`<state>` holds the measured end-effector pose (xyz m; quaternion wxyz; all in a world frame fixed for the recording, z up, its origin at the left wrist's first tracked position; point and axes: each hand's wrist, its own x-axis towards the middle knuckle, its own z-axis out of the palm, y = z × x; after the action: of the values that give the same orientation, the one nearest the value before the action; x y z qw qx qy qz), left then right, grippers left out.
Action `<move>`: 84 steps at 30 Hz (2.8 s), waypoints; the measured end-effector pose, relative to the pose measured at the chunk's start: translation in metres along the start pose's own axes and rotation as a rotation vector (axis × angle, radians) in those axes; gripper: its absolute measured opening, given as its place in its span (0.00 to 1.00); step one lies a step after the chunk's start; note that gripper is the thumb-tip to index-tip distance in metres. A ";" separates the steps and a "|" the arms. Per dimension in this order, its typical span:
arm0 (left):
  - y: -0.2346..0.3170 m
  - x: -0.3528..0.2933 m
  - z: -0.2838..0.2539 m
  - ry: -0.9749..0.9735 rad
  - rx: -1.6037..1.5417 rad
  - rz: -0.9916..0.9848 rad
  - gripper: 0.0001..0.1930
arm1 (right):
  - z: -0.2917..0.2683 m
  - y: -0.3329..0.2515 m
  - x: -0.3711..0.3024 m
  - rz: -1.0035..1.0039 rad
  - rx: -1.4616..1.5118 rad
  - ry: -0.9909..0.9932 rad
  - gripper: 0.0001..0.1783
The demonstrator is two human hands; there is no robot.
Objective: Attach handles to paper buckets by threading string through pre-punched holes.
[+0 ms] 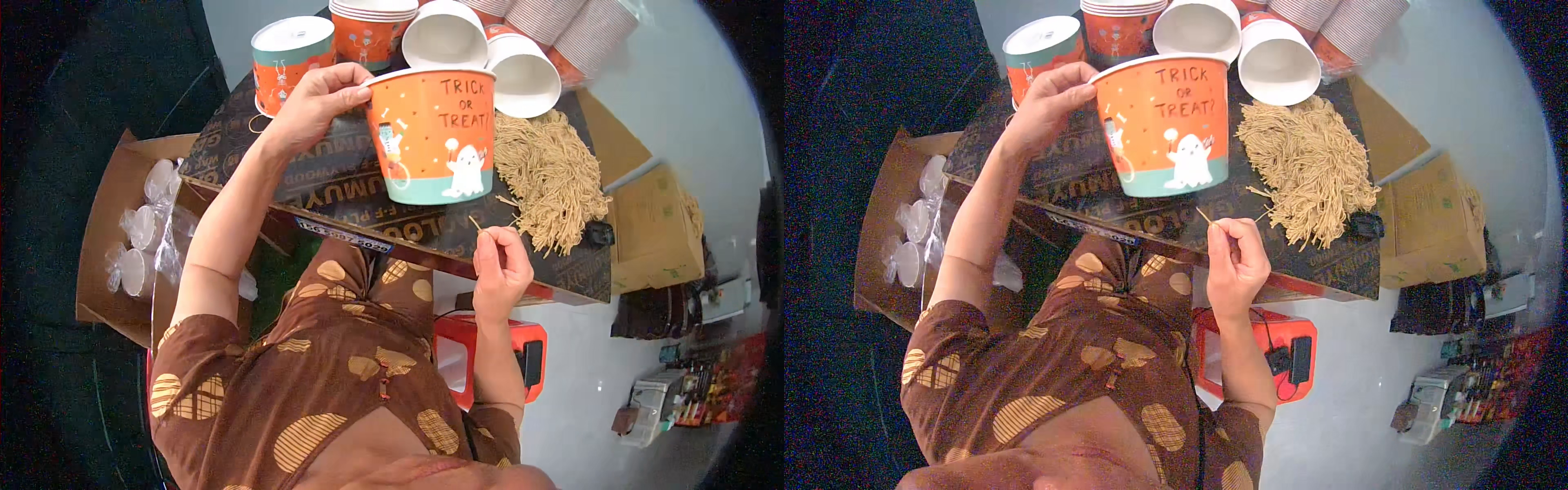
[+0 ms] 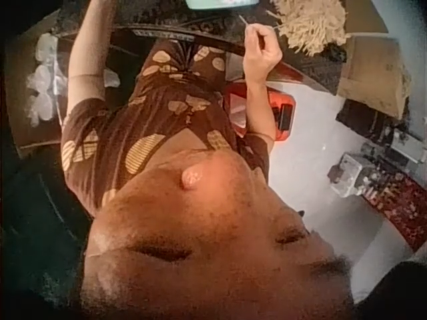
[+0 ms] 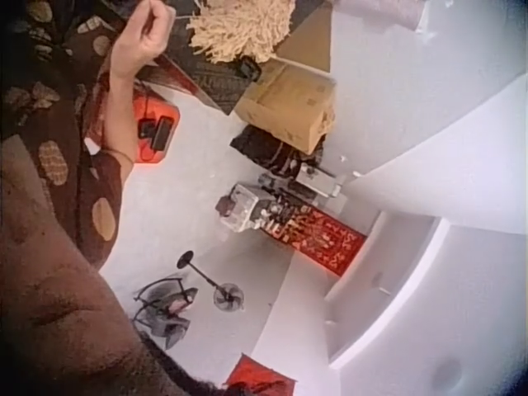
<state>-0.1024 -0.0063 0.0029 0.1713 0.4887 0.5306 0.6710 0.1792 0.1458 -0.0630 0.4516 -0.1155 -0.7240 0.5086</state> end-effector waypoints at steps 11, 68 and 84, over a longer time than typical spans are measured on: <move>-0.028 -0.018 -0.010 -0.158 -0.344 -0.065 0.11 | 0.004 -0.005 0.000 0.040 0.148 -0.095 0.05; -0.005 -0.051 0.043 -0.048 0.061 -0.106 0.12 | 0.000 -0.015 0.032 -0.522 -0.399 -0.099 0.03; 0.015 -0.054 0.062 0.038 -0.195 -0.154 0.11 | 0.005 -0.029 0.010 -0.664 -0.586 -0.156 0.03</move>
<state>-0.0211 -0.0182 -0.0123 0.2590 0.4148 0.5021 0.7133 0.1776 0.1358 -0.0337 0.4826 0.0389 -0.8672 0.1168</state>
